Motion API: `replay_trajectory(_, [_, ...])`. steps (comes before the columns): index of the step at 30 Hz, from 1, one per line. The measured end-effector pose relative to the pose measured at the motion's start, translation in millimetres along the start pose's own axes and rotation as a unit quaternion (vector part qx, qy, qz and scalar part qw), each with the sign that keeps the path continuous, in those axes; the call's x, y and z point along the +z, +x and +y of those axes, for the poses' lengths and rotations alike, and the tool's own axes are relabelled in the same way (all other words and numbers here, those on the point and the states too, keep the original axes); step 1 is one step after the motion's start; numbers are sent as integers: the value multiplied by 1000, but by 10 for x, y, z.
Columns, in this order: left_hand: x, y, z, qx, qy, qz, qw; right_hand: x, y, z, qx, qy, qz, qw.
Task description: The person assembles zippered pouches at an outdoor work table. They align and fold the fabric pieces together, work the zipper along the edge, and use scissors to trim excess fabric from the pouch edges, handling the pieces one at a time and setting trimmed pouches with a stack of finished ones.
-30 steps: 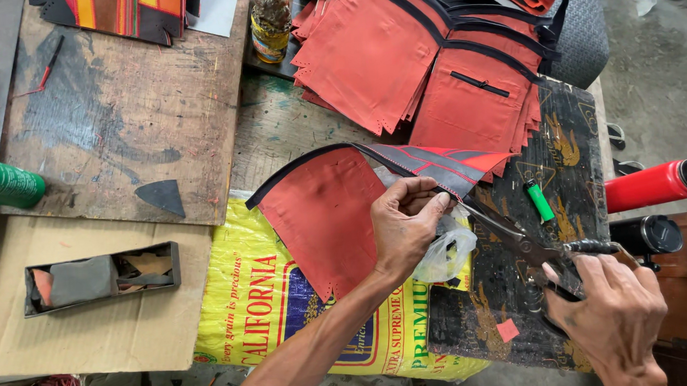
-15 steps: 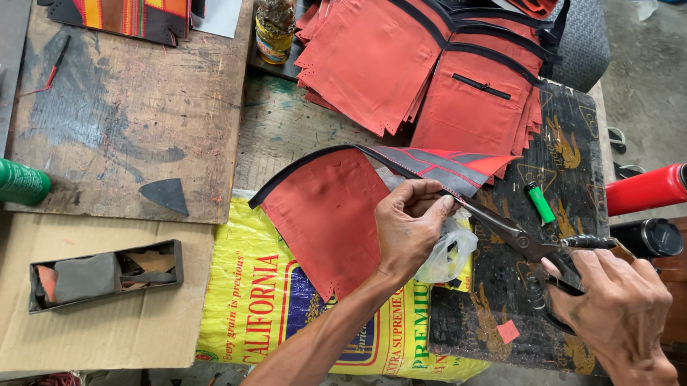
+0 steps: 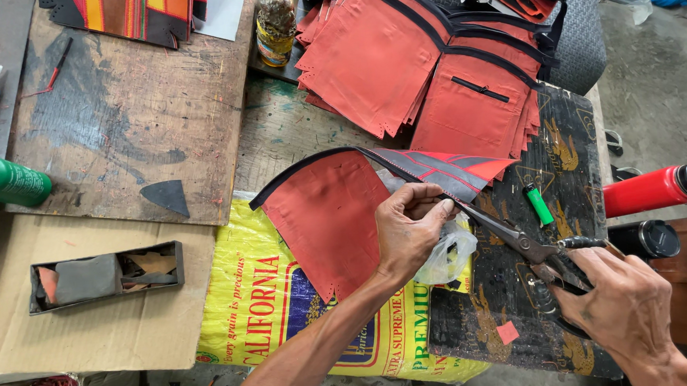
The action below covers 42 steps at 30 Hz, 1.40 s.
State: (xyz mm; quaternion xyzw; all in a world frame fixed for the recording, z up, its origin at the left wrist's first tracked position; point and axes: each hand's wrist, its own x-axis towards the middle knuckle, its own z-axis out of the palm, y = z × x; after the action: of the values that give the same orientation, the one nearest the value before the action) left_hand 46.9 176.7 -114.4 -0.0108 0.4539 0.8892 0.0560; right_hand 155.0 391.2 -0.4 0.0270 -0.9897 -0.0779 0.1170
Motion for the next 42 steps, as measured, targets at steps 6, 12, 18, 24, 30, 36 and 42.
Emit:
replay_trajectory(6, [2,-4,8,1,0,0,1000,4,-11,8,14,-35,-25,999])
replay_trajectory(12, [-46,4,-118,5,3,0,1000,-64,-7,7,90,74,-17,993])
replay_trajectory(18, [-209,-227,-296,-1,62,-9,998,84,202,-642,268,510,2,818])
replay_trajectory(24, [-520,-461,-333,-43,1,-101,994,549,1092,-1609,174,620,-153,750])
replay_trajectory(30, [-1488,-280,339,-60,235,-103,965,941,1544,-1929,153,612,-265,729])
replay_trajectory(36, [-2505,444,949,1,698,18,716,1148,1558,-1894,172,613,-264,724])
replay_trajectory(42, [-2193,578,1107,68,714,-26,697,1053,1523,-1774,168,623,-246,723])
